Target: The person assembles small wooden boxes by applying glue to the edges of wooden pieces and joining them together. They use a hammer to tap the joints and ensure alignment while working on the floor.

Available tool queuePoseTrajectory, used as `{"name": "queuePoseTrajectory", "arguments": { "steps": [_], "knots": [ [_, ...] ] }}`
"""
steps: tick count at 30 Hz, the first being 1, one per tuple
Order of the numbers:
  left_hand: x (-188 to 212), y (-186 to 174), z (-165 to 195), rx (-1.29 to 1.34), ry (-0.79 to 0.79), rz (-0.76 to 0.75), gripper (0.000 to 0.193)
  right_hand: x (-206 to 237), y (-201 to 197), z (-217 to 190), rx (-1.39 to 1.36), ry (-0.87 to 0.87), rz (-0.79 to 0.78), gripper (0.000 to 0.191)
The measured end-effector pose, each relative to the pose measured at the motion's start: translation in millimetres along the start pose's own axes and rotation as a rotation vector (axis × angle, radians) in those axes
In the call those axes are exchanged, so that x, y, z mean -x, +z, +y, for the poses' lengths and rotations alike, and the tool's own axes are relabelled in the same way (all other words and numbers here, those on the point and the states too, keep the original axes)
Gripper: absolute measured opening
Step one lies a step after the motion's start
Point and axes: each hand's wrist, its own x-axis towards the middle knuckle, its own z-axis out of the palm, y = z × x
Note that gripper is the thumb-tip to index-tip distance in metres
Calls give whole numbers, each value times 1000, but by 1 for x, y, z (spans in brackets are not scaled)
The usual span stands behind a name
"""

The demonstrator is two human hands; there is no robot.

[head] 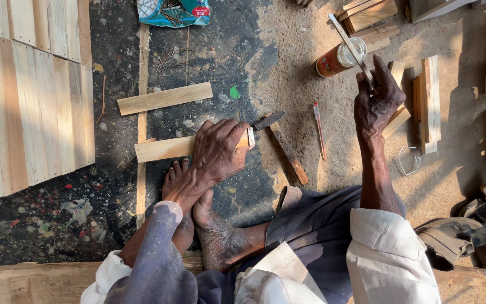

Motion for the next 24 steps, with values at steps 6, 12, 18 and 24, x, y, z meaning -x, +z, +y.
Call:
{"name": "queuePoseTrajectory", "arguments": {
  "steps": [6, 12, 18, 24],
  "knots": [
    [3, 4, -2, -14, 14, -3, 44, 14, -24, -40, 111, -229, 110, 58],
    [5, 6, -2, 4, -17, -59, 44, 107, 25, -136, -477, 149, -522, 71],
    [1, 7, 0, -8, 6, -79, 48, 108, 75, -139, -561, 157, -585, 59],
    [-6, 8, -8, -6, 21, -132, 56, 113, 86, -127, -605, 90, -525, 43]
  ]
}}
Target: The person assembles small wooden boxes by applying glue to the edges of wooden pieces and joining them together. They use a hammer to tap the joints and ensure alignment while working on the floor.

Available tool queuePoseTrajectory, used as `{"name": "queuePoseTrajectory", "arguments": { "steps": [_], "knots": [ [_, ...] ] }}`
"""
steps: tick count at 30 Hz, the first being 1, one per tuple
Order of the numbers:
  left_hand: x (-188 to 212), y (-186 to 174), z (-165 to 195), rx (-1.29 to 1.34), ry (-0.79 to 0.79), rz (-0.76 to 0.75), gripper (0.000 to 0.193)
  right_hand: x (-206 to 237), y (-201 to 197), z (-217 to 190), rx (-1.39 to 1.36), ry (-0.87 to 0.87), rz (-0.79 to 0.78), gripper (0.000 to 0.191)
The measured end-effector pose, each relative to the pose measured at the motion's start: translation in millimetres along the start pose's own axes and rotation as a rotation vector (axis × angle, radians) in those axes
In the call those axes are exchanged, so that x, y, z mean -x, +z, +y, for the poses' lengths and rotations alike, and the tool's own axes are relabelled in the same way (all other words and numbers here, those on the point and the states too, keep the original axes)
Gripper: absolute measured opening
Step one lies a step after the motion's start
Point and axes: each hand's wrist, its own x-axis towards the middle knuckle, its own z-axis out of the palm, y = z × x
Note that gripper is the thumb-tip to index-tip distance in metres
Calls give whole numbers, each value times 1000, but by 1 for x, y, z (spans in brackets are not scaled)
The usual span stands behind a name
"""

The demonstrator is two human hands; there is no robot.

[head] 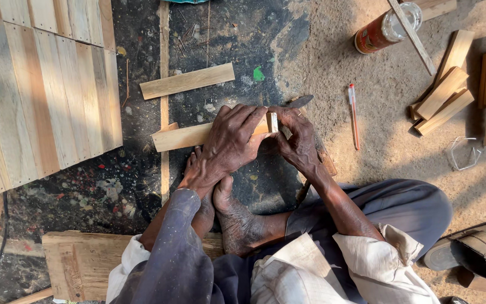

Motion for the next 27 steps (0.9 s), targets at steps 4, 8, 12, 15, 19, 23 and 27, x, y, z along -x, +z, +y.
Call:
{"name": "queuePoseTrajectory", "arguments": {
  "steps": [4, 8, 12, 15, 19, 23, 27],
  "knots": [
    [-2, -7, 2, 24, 43, 22, 59, -4, -4, -1, 70, -86, 23, 50],
    [-4, -9, 9, 65, 60, -4, 56, -5, -8, -8, 94, -76, 14, 54],
    [-10, -2, 14, 19, 61, -36, 56, -7, -14, -9, 71, -49, 2, 55],
    [-14, 4, 16, 0, 57, -36, 57, -10, -18, -5, 41, -64, 0, 52],
    [-19, 8, 16, -5, 40, -44, 57, -12, -21, -3, 55, -63, -10, 47],
    [-24, 10, 16, -11, 19, -50, 54, -13, -24, -1, 78, -63, -23, 47],
    [-27, 12, 15, -35, -18, -76, 52, -13, -26, 3, 76, -56, -4, 45]
  ]
}}
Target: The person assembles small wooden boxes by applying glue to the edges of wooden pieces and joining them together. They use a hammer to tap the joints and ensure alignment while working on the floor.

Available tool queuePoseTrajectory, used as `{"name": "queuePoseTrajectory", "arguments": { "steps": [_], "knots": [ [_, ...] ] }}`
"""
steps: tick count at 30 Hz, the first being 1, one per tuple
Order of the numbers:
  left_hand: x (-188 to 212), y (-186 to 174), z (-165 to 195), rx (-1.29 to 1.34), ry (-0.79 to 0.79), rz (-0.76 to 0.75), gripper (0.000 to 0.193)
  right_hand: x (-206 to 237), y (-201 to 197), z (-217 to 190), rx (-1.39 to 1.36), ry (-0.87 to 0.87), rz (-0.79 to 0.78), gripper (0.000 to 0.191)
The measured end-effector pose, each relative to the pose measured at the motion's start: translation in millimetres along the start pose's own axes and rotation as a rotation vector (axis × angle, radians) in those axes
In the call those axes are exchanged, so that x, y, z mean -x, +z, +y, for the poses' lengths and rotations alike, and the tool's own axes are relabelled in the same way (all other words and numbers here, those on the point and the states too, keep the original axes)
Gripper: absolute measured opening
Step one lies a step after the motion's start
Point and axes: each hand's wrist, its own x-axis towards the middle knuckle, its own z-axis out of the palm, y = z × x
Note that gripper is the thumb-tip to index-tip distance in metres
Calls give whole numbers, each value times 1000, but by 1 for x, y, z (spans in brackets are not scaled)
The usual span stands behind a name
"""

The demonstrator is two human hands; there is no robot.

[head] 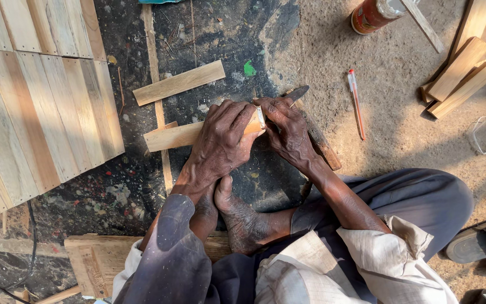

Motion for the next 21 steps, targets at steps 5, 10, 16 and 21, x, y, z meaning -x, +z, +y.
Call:
{"name": "queuePoseTrajectory", "arguments": {
  "steps": [5, 10, 16, 21],
  "knots": [
    [-2, 4, -1, 2, -9, -7, 53, 1, 0, 3, 20, -30, 24, 48],
    [-3, 8, -4, -10, 16, 10, 53, 2, -1, 6, 15, -7, 20, 46],
    [-4, 13, -5, -3, 27, 12, 52, 2, -3, 7, -5, -14, 10, 44],
    [-6, 16, -4, -7, 32, 13, 52, 3, -5, 8, -18, -6, 8, 45]
  ]
}}
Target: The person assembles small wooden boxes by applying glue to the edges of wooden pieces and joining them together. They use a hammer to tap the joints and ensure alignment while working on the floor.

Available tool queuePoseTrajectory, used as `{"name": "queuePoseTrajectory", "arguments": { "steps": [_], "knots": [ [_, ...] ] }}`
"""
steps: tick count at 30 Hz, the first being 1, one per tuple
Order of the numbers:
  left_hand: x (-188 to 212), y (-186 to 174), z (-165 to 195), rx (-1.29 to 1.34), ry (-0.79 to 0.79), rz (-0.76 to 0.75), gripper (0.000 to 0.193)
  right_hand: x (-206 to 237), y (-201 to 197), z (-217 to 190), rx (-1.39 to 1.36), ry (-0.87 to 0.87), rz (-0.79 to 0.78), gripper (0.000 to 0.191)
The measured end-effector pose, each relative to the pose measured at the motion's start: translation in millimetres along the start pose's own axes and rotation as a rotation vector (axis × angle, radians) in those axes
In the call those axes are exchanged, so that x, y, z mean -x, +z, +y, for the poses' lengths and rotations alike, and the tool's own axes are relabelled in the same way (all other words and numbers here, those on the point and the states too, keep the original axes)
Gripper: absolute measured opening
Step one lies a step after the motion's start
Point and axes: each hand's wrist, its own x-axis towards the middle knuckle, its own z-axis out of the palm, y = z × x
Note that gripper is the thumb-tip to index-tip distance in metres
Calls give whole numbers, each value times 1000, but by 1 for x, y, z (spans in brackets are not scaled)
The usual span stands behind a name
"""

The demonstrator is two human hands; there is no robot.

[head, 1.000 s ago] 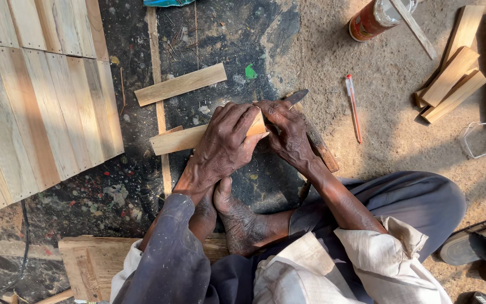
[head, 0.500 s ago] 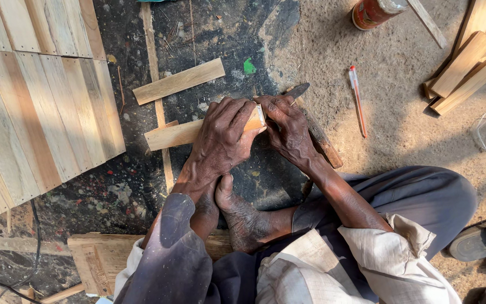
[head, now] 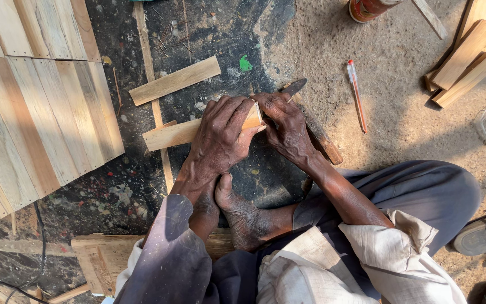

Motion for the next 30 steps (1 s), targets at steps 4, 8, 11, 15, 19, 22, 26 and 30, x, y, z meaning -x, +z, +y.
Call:
{"name": "queuePoseTrajectory", "arguments": {
  "steps": [4, 8, 11, 15, 19, 22, 26, 30],
  "knots": [
    [-2, 2, 0, 6, 10, -7, 53, 0, -2, 1, -13, 3, 6, 44],
    [-3, 4, 1, 5, 18, 5, 53, 1, -3, 1, -16, 19, -6, 45],
    [-4, 5, 2, -11, 30, 11, 53, 1, -4, 1, -22, 17, 0, 44],
    [-5, 6, 4, -7, 21, 5, 53, 1, -6, 2, -32, 15, -2, 48],
    [-7, 6, 4, -8, 36, 3, 54, 2, -7, 5, -33, -2, 4, 48],
    [-8, 8, 4, 2, 38, 4, 53, 2, -6, 7, -26, -15, 10, 47],
    [-8, 11, 3, -4, 32, 17, 55, 3, -6, 11, -13, -28, 30, 47],
    [-9, 14, 2, 15, 27, 12, 54, 5, -8, 13, -30, -13, 24, 47]
  ]
}}
